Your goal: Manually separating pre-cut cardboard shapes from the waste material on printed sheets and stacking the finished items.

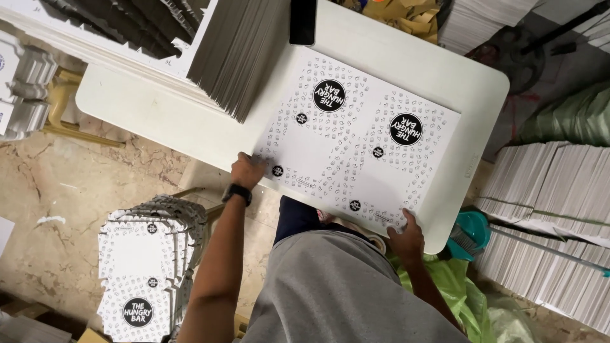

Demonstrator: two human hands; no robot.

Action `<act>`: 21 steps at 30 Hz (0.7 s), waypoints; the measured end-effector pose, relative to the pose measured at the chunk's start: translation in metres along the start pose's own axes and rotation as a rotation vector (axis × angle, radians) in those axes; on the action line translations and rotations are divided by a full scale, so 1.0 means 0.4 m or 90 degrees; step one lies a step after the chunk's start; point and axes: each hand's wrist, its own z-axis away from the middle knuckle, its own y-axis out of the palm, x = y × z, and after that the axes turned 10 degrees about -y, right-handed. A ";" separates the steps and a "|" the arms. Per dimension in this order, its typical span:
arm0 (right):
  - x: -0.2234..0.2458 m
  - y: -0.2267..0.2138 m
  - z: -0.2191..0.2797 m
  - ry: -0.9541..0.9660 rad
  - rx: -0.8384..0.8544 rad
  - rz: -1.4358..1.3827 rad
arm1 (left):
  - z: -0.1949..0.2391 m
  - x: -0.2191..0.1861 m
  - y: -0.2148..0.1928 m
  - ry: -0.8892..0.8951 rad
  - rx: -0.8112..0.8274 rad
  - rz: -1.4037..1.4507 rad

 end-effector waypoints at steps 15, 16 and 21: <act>-0.007 -0.013 -0.012 0.010 -0.024 -0.010 | 0.156 -0.083 -0.076 0.071 0.085 0.474; -0.002 -0.025 -0.003 0.007 -0.024 -0.009 | 0.218 -0.112 -0.096 0.071 0.083 0.477; -0.139 -0.019 -0.091 0.156 -0.147 -0.117 | 0.514 -0.204 -0.187 0.177 0.084 0.612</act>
